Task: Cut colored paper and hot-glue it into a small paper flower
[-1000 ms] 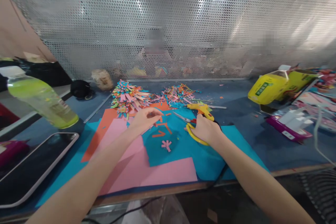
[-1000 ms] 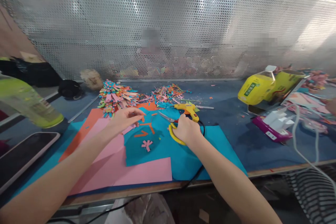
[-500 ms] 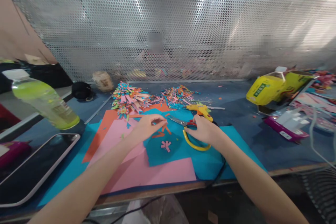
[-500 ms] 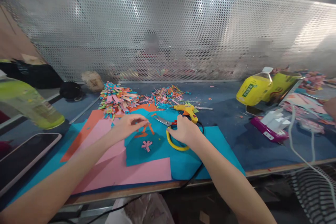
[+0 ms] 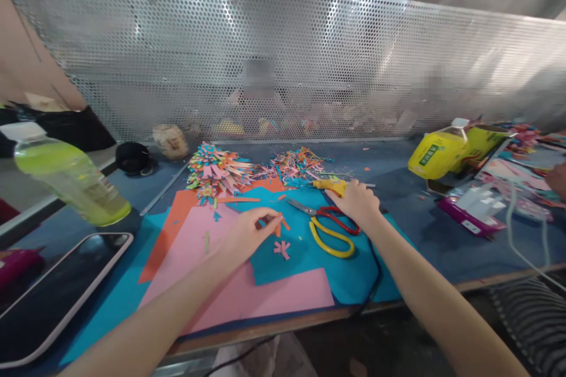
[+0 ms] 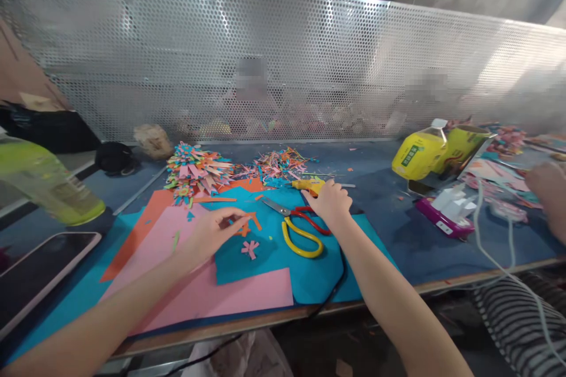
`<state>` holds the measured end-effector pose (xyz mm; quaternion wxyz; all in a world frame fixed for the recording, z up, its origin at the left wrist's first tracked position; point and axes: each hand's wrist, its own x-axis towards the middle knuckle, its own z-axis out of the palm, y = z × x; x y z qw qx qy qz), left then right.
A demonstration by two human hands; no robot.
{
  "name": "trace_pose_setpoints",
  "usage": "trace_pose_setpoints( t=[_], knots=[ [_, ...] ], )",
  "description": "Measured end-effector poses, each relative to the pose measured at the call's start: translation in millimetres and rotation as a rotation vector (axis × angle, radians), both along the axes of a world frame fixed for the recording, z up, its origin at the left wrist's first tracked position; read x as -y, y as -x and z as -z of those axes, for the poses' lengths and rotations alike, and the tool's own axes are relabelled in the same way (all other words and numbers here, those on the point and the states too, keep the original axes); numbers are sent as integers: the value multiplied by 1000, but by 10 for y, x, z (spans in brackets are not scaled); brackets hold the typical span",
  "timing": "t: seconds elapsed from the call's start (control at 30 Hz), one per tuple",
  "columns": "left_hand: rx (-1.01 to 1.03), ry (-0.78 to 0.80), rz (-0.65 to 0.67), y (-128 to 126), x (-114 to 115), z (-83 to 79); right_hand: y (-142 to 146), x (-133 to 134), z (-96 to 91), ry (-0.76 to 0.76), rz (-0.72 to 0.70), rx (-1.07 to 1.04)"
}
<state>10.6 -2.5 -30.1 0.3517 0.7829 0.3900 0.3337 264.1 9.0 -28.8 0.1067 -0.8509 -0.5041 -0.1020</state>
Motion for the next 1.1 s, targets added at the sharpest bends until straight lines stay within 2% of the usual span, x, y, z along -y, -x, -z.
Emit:
trace_pose_setpoints(
  t=[0.13, 0.33, 0.6, 0.93, 1.1],
  knots=[
    [-5, 0, -35, 1, 17, 14, -43, -85, 70, 99, -47, -99],
    [106, 90, -28, 12, 21, 25, -125, -103, 42, 121, -45, -172],
    [113, 124, -133, 39, 4, -47, -152, -117, -8, 47, -23, -182],
    [70, 55, -75, 36, -17, -7, -297, -206, 35, -94, 107, -90],
    [61, 57, -51, 29, -26, -4, -398, -199, 27, -108, 165, -92]
  ],
)
